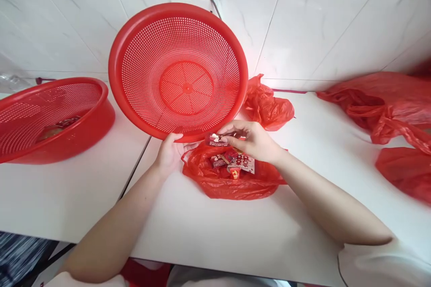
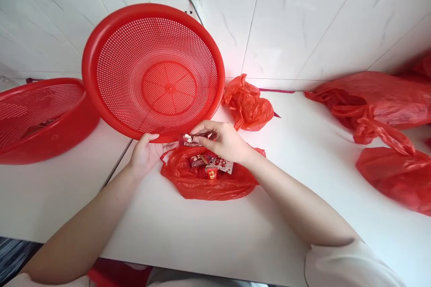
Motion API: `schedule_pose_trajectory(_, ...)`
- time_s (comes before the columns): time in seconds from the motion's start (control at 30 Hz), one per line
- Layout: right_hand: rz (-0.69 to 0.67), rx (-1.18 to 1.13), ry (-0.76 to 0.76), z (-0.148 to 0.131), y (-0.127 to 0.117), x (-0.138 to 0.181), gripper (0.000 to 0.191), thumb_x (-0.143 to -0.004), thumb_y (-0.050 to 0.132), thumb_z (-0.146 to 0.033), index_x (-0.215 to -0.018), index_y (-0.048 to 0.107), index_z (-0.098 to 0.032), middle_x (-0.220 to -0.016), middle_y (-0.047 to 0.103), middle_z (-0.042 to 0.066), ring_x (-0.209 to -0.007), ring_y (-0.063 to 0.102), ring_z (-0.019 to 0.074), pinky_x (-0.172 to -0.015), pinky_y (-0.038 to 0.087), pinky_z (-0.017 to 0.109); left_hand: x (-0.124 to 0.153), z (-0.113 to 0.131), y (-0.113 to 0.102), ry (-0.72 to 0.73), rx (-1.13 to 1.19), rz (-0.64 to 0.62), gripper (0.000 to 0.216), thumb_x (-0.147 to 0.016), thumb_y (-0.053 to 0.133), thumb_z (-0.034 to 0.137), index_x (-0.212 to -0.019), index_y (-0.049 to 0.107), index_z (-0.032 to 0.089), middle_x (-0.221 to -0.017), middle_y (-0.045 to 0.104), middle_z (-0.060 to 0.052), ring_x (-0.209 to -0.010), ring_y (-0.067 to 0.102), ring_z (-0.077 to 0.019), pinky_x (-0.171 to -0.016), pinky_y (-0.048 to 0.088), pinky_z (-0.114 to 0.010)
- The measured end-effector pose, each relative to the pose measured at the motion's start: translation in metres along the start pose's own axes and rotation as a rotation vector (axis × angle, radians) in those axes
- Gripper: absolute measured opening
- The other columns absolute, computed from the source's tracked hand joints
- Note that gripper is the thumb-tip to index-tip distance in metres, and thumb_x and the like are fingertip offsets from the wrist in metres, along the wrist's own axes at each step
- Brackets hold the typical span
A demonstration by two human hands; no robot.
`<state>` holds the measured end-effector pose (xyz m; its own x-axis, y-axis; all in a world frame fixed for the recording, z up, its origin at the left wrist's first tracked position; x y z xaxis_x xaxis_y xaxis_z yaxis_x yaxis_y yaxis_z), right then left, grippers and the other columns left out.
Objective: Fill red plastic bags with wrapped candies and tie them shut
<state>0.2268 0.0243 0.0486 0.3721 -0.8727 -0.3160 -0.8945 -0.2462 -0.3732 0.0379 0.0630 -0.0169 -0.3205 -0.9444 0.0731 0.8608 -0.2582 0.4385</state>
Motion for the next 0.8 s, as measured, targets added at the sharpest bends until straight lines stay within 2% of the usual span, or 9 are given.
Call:
schedule_pose_trajectory(0.13, -0.14, 0.214, -0.084, -0.011, 0.009, 0.003, 0.017, -0.09, 0.056, -0.02, -0.101, 0.068, -0.02, -0.098, 0.072, 0.003, -0.085, 0.066, 0.0147, -0.079, 0.052, 0.029, -0.002, 0.002, -0.004, 0.025, -0.031, 0.015, 0.033, -0.082, 0.05, 0.026, -0.106, 0.069, 0.014, -0.119, 0.068, -0.013, -0.112, 0.062, -0.0291, -0.087, 0.056, -0.04)
schedule_pose_trajectory(0.23, -0.257, 0.367, -0.126, -0.015, 0.016, 0.006, 0.016, -0.091, 0.054, -0.02, -0.098, 0.069, -0.02, -0.095, 0.071, 0.004, -0.082, 0.065, 0.0155, -0.076, 0.052, 0.03, -0.003, 0.004, -0.009, 0.034, -0.06, 0.055, 0.028, -0.081, 0.051, 0.025, -0.1, 0.069, 0.014, -0.118, 0.068, -0.012, -0.109, 0.063, -0.028, -0.084, 0.056, -0.038)
schedule_pose_trajectory(0.3, -0.288, 0.449, -0.14, -0.016, 0.017, 0.007, 0.018, -0.092, 0.052, -0.021, -0.099, 0.068, -0.019, -0.095, 0.071, 0.005, -0.082, 0.064, 0.0163, -0.074, 0.051, 0.03, -0.004, 0.007, -0.012, 0.041, -0.076, 0.07, 0.026, -0.081, 0.051, 0.025, -0.097, 0.069, 0.014, -0.115, 0.068, -0.012, -0.107, 0.063, -0.028, -0.085, 0.056, -0.04)
schedule_pose_trajectory(0.4, -0.293, 0.523, -0.137, -0.018, 0.015, 0.009, 0.02, -0.094, 0.049, -0.023, -0.102, 0.067, -0.019, -0.093, 0.069, 0.005, -0.08, 0.063, 0.0162, -0.072, 0.05, 0.029, -0.004, 0.016, -0.021, 0.087, -0.083, 0.131, 0.021, -0.08, 0.052, 0.025, -0.09, 0.067, 0.014, -0.109, 0.07, -0.011, -0.102, 0.065, -0.0267, -0.085, 0.055, -0.041)
schedule_pose_trajectory(0.5, -0.299, 0.575, -0.132, -0.02, 0.013, 0.011, 0.019, -0.095, 0.049, -0.023, -0.101, 0.067, -0.019, -0.09, 0.069, 0.005, -0.077, 0.062, 0.0157, -0.068, 0.048, 0.028, -0.004, 0.024, -0.038, 0.113, -0.054, 0.247, 0.015, -0.077, 0.053, 0.024, -0.082, 0.064, 0.015, -0.097, 0.071, -0.008, -0.088, 0.067, -0.0224, -0.079, 0.056, -0.037)
schedule_pose_trajectory(0.6, -0.302, 0.616, -0.12, -0.023, 0.011, 0.012, 0.018, -0.095, 0.049, -0.024, -0.098, 0.066, -0.019, -0.087, 0.068, 0.005, -0.073, 0.062, 0.0155, -0.062, 0.047, 0.027, -0.006, 0.026, -0.052, 0.064, -0.037, 0.317, 0.017, -0.076, 0.053, 0.025, -0.084, 0.064, 0.014, -0.085, 0.071, -0.008, -0.075, 0.068, -0.0202, -0.074, 0.057, -0.035)
schedule_pose_trajectory(0.67, -0.301, 0.63, -0.116, -0.027, 0.011, 0.014, 0.019, -0.095, 0.049, -0.024, -0.099, 0.066, -0.019, -0.087, 0.069, 0.005, -0.072, 0.062, 0.016, -0.061, 0.047, 0.026, -0.007, 0.026, -0.058, 0.009, -0.04, 0.341, 0.02, -0.076, 0.052, 0.025, -0.086, 0.064, 0.012, -0.083, 0.071, -0.01, -0.074, 0.068, -0.0206, -0.073, 0.058, -0.033)
schedule_pose_trajectory(0.73, -0.272, 0.621, -0.114, -0.03, 0.01, 0.015, 0.021, -0.094, 0.048, -0.023, -0.108, 0.064, -0.021, -0.09, 0.07, 0.006, -0.074, 0.065, 0.0174, -0.062, 0.049, 0.027, -0.006, 0.028, -0.063, -0.035, -0.039, 0.368, 0.022, -0.076, 0.051, 0.023, -0.087, 0.065, 0.01, -0.083, 0.072, -0.012, -0.075, 0.069, -0.0203, -0.072, 0.058, -0.03)
schedule_pose_trajectory(0.8, -0.205, 0.6, -0.109, -0.032, 0.008, 0.015, 0.034, -0.093, 0.048, -0.021, -0.127, 0.056, -0.024, -0.097, 0.071, 0.007, -0.08, 0.068, 0.0194, -0.066, 0.053, 0.029, -0.005, 0.031, -0.067, -0.062, -0.033, 0.382, 0.023, -0.075, 0.05, 0.021, -0.087, 0.066, 0.009, -0.082, 0.072, -0.012, -0.073, 0.069, -0.0192, -0.069, 0.058, -0.026)
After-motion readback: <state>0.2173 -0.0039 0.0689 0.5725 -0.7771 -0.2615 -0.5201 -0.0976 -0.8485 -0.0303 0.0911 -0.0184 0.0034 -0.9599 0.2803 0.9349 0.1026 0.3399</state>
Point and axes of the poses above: each hand's wrist, its own x-axis away from the middle knuckle, its own y-axis out of the palm, z = x × y, the point moved 8 cm from there along -x, towards the middle knuckle
